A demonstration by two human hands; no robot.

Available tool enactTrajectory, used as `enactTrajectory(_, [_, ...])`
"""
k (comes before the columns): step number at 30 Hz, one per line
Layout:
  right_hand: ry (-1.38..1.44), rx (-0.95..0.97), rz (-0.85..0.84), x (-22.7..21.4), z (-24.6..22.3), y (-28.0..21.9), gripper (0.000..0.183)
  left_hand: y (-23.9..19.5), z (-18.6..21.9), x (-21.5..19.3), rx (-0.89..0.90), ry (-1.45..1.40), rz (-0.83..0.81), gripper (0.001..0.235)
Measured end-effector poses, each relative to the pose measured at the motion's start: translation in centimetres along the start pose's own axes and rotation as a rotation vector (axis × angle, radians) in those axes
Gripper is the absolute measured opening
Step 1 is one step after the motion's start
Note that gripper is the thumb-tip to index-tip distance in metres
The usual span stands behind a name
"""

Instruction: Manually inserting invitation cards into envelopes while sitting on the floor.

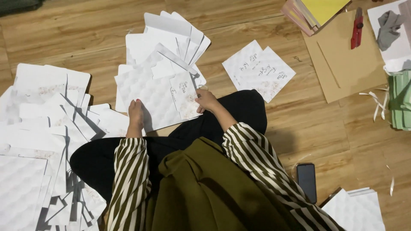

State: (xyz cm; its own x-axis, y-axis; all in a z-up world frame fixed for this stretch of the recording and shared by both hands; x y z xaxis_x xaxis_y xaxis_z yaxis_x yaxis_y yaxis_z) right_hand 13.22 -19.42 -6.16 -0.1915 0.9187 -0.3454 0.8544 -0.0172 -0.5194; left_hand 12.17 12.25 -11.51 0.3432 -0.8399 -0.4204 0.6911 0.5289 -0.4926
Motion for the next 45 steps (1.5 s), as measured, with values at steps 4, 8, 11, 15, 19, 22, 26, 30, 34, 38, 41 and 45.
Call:
enactTrajectory(4, [0.204, 0.017, 0.007, -0.7, -1.7, -0.9, 0.037, -0.6, 0.3, 0.4, -0.032, -0.052, -0.055, 0.058])
enactTrajectory(8, [0.212, 0.001, 0.015, -0.5, -0.7, -0.1, 0.031, -4.7, 3.8, -0.4, -0.022, -0.087, -0.038, 0.057])
enactTrajectory(11, [0.214, 0.013, -0.119, 0.6, -0.6, -0.5, 0.030, -4.9, 3.5, 0.5, -0.033, -0.066, -0.092, 0.058])
enactTrajectory(15, [0.156, 0.058, -0.168, 1.7, 0.6, 0.1, 0.035, -4.9, 2.9, 1.3, -0.007, -0.071, -0.100, 0.059])
enactTrajectory(19, [0.167, 0.046, -0.111, 1.3, 1.2, 1.4, 0.031, -5.5, 3.6, 1.7, 0.010, -0.158, -0.093, 0.058])
enactTrajectory(22, [0.116, 0.062, -0.222, 2.4, 0.9, 0.1, 0.031, -4.8, 1.2, 3.5, -0.005, -0.091, -0.136, 0.061])
enactTrajectory(26, [0.102, 0.055, -0.219, 2.6, 1.9, 1.2, 0.029, -6.1, 2.2, 2.9, -0.011, -0.092, -0.124, 0.061])
enactTrajectory(30, [0.002, -0.092, 0.021, 0.5, -0.3, 1.1, 0.017, -6.6, 3.4, 2.5, 0.012, -0.149, -0.089, 0.057])
enactTrajectory(34, [-0.058, -0.164, 0.013, 0.5, -0.4, 1.0, 0.011, -5.1, 1.8, 3.3, 0.035, -0.121, -0.086, 0.059])
enactTrajectory(38, [-0.091, -0.212, -0.035, 1.0, -1.9, -0.9, 0.013, -6.1, 2.9, 2.5, 0.071, -0.081, -0.053, 0.058])
enactTrajectory(41, [-0.296, -0.271, -0.017, 0.6, -3.1, -2.0, 0.014, -8.5, 5.0, 1.4, 0.096, -0.223, -0.062, 0.058])
enactTrajectory(45, [-0.115, -0.267, 0.008, 0.4, -3.4, -1.6, 0.013, -11.5, 7.4, -0.6, 0.126, -0.431, -0.053, 0.050])
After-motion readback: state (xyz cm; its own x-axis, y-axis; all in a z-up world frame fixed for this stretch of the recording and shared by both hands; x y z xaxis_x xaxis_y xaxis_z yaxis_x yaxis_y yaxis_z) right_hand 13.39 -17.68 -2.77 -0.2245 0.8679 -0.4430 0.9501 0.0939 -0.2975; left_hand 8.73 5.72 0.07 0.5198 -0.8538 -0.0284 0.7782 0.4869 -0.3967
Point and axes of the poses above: each hand's wrist, its own y-axis towards the middle knuckle, its own x-axis out of the palm, z = x × y, the point moved 8 cm from there along y, towards the middle knuckle, and after that the axes turned 11 degrees about z, right-handed, at the moved point
